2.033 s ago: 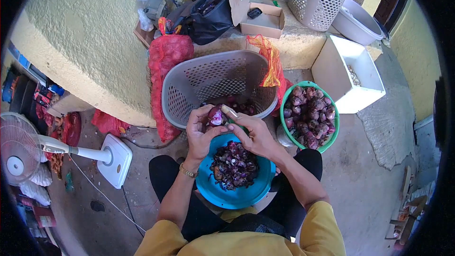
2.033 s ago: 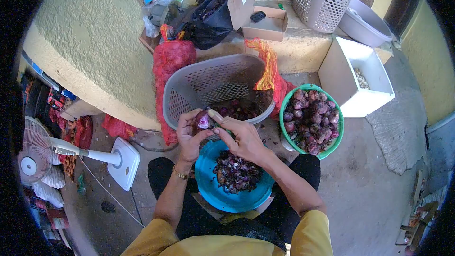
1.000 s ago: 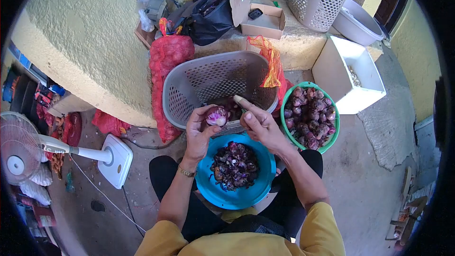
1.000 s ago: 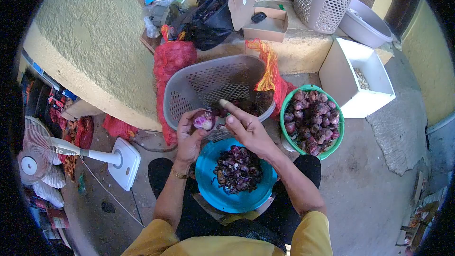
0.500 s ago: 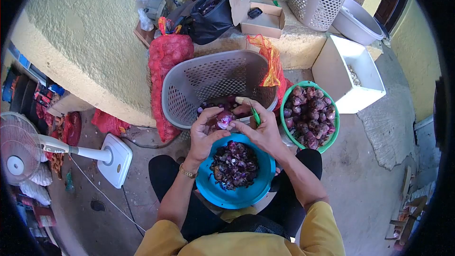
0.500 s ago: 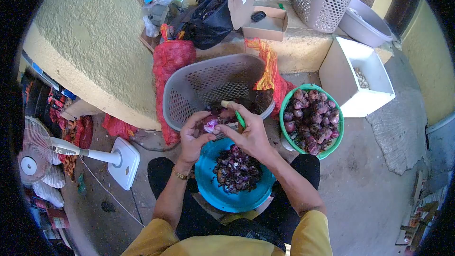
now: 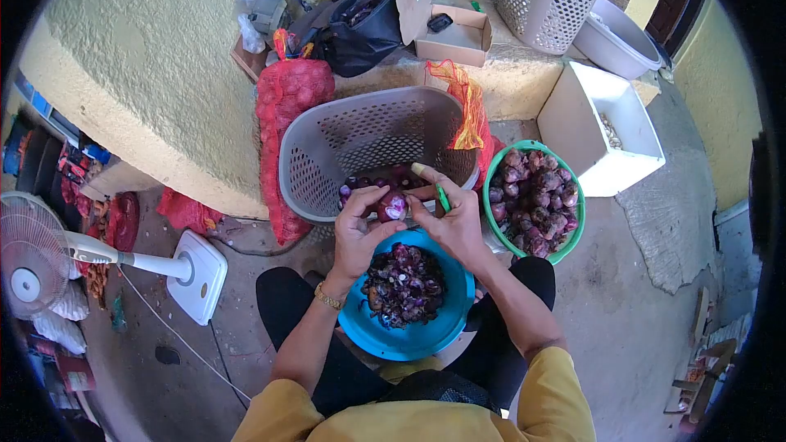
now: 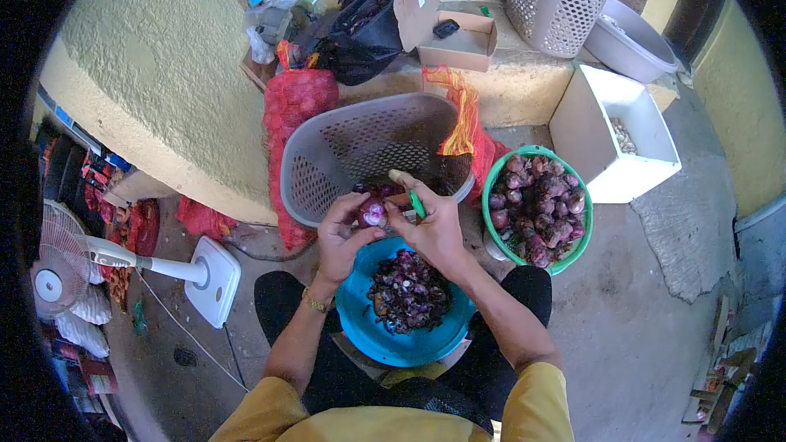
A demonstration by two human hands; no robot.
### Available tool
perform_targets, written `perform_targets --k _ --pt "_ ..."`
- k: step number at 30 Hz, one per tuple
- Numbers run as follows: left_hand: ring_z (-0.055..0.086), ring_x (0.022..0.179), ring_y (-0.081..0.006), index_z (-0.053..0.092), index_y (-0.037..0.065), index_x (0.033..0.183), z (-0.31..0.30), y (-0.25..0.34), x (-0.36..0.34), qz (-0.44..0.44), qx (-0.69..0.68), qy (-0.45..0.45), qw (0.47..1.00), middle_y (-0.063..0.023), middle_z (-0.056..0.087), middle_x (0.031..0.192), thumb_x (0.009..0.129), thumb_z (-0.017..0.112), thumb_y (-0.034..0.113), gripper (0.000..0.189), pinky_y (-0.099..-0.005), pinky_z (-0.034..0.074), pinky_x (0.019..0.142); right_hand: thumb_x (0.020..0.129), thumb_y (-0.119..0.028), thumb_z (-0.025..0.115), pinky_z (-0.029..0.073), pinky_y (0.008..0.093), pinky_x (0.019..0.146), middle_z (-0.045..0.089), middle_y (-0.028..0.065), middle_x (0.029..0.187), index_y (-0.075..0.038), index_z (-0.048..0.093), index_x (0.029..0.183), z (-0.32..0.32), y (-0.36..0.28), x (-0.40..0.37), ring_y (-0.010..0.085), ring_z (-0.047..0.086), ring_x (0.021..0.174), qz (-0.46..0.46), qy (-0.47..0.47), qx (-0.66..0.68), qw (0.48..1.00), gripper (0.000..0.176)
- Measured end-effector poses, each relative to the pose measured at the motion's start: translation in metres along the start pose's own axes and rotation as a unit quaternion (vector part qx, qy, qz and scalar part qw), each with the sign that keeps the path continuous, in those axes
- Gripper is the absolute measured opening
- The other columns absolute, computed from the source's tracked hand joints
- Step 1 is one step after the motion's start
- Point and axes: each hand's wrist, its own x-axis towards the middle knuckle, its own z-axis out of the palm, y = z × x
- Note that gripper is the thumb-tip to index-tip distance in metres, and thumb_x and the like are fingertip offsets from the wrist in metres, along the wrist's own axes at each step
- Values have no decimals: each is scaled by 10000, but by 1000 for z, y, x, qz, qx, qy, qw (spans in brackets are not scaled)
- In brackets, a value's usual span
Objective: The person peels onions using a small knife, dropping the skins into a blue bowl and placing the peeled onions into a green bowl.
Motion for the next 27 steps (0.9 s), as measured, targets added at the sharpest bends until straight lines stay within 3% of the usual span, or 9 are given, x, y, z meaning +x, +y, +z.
perform_targets --k 6,8,9,11,13,18,20,23,27 --pt "555 1172 -184 547 -1 1325 1 -6 1 -47 -59 24 997 -74 570 1251 794 764 -37 575 -312 430 1041 830 14 714 511 236 653 733 61 910 14 601 1293 -3 -2 6 55 617 753 39 17 -57 997 477" --pt "597 1100 -161 507 20 1375 -6 -11 3 -43 5 -47 998 -84 597 1209 895 711 43 522 -289 562 859 828 17 716 498 234 628 724 54 886 12 604 1290 -5 3 8 55 603 728 71 14 -53 996 475" --pt "597 1100 -161 507 20 1375 -5 -8 3 -43 5 -47 998 -84 597 1209 895 711 43 522 -289 562 859 825 17 721 484 229 608 709 47 865 10 606 1285 -5 7 9 55 590 709 73 12 -19 997 474" --pt "623 1035 -149 501 25 1387 -2 -1 3 -143 -69 -34 987 -70 618 1176 940 675 96 485 -296 556 869 822 17 726 470 224 588 695 40 844 7 608 1281 -8 10 9 55 576 690 76 11 14 997 474" --pt "625 1022 -142 499 26 1388 -4 -1 4 -159 -80 -39 983 -69 615 1183 947 669 113 481 -298 554 877 819 14 736 455 210 576 677 37 836 5 610 1273 -11 5 11 55 574 693 136 -12 35 990 472" --pt "617 1020 -127 505 29 1385 -7 -3 5 -188 -95 -52 976 -58 601 1197 924 695 93 503 -297 548 896 818 19 734 450 203 574 663 28 833 8 612 1257 -13 4 12 46 564 691 152 -34 30 987 455" --pt "604 1032 -121 483 31 1404 -3 -9 4 -55 -25 -83 995 -48 590 1198 884 724 42 573 -287 547 871 818 21 731 451 202 575 658 25 830 9 613 1250 -13 7 12 44 563 691 144 -34 22 989 448" --pt "591 1038 -112 455 32 1422 -7 -14 6 -24 55 -83 995 -45 581 1198 852 735 -5 636 -269 542 830 818 26 726 449 204 578 650 20 824 7 619 1233 -13 10 10 46 558 685 146 -43 34 988 429" --pt "597 993 -100 469 27 1401 -5 -2 6 -124 -54 -54 989 -49 594 1171 860 727 4 600 -250 538 784 822 26 720 439 206 583 641 10 816 -3 612 1235 -17 7 11 50 551 701 135 -71 42 987 428"
